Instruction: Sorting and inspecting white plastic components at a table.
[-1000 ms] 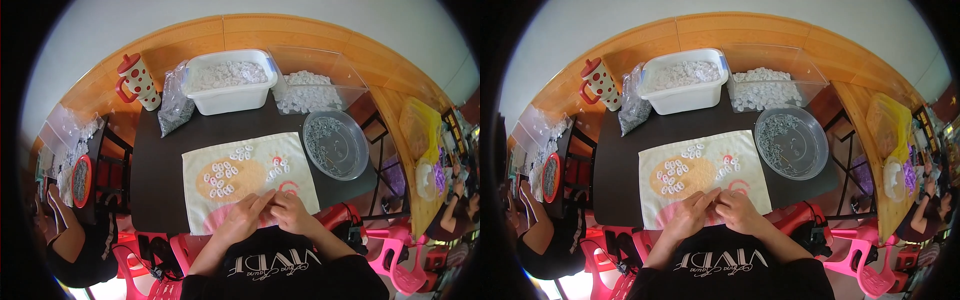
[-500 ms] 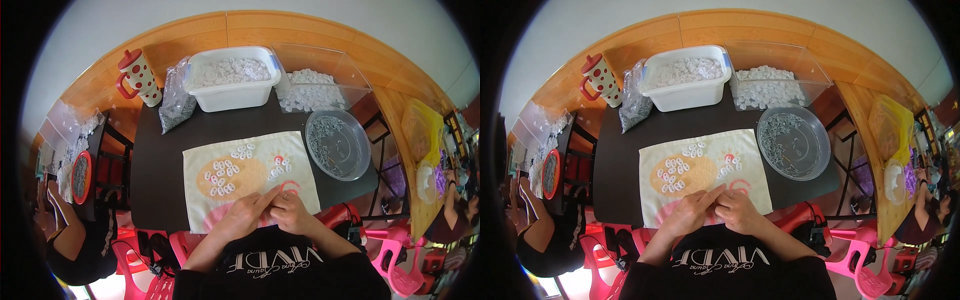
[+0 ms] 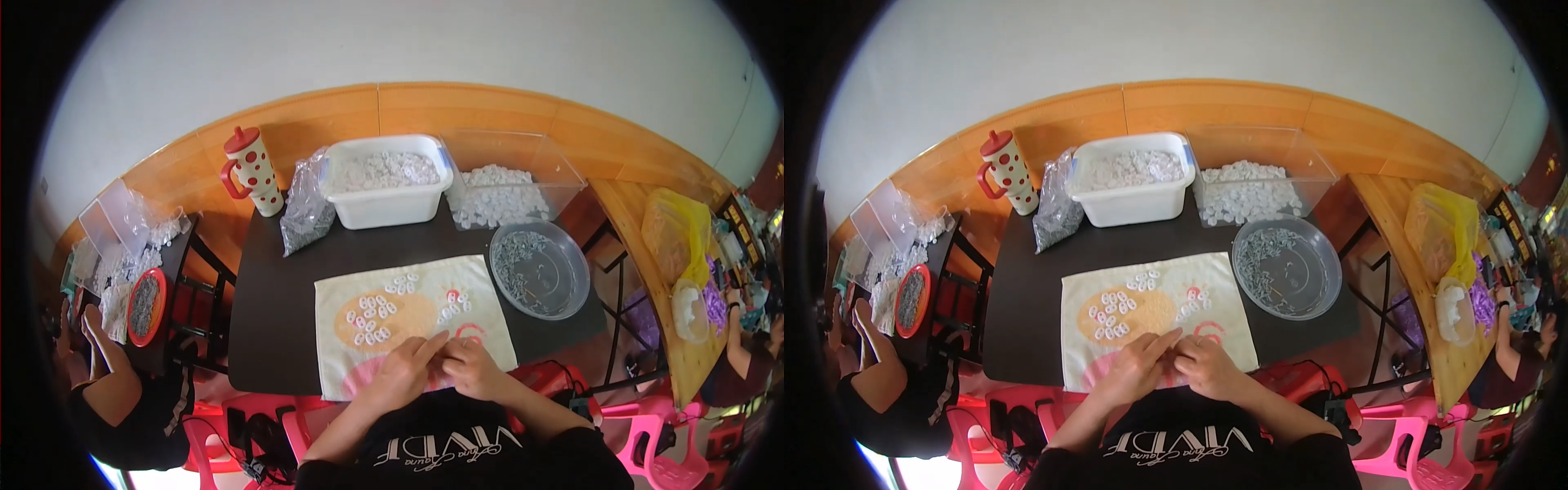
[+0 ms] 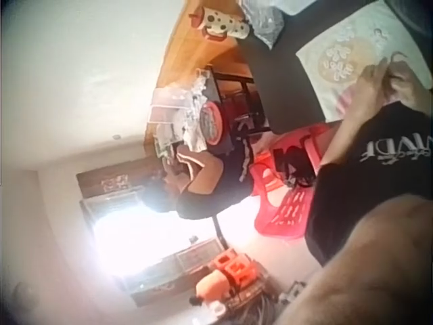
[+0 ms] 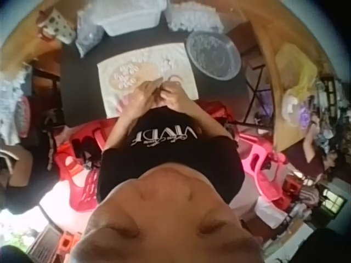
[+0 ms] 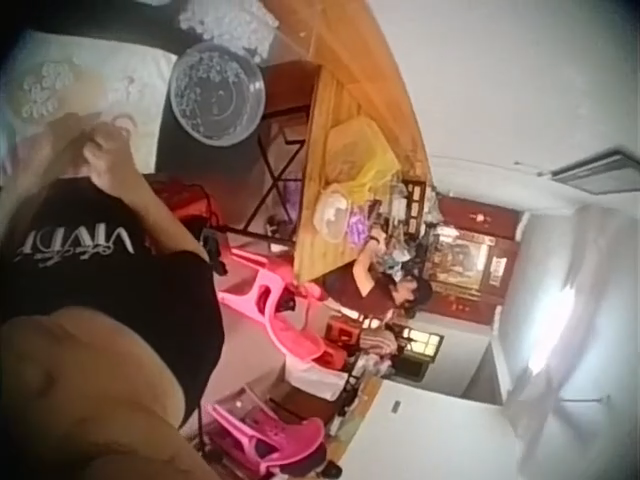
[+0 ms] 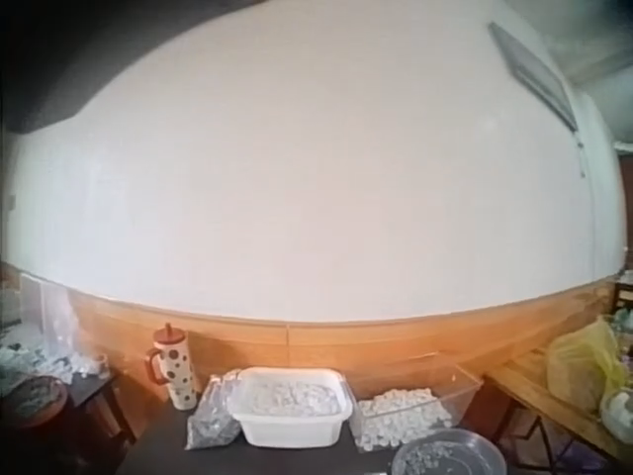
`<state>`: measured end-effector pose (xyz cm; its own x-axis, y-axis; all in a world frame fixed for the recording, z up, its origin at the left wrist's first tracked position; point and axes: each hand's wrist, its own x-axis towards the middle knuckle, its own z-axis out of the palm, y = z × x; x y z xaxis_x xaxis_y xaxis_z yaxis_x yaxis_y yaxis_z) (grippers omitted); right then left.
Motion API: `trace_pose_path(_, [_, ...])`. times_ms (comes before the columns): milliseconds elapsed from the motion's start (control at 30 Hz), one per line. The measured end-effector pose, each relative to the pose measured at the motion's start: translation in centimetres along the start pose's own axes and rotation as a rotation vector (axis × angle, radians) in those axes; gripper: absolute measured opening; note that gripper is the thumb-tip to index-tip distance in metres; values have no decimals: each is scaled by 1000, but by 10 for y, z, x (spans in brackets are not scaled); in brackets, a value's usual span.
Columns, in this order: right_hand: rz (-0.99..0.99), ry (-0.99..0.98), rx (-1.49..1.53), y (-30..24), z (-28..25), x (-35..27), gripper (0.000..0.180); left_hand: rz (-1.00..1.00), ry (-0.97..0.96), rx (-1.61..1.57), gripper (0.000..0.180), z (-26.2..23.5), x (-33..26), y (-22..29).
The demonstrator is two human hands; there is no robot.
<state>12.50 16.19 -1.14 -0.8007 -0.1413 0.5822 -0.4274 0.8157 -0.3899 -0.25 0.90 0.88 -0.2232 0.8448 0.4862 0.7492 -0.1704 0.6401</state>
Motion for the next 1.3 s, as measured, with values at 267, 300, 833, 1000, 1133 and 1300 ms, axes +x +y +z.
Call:
trace_pose_path(267, [38,0,90,2,4,-1,15,-77,-47,-67,68,-4,0,-3])
trace_pose_path(300, [34,1,82,0,4,-2,15,-80,-68,-72,68,-2,-3,-5])
trace_pose_path(833, [113,-31,72,-6,-1,4,18,-73,-46,-178,56,2,-9,-14])
trace_pose_path(1000, [637,203,541,-2,-4,4,9,-78,93,-205,40,-3,8,-8])
trace_pose_path(1133, [777,344,871,-22,-27,37,6,-160,164,-323,37,-11,11,4])
trace_pose_path(1300, [729,320,927,-20,-16,37,6,-154,267,-362,36,-13,7,4])
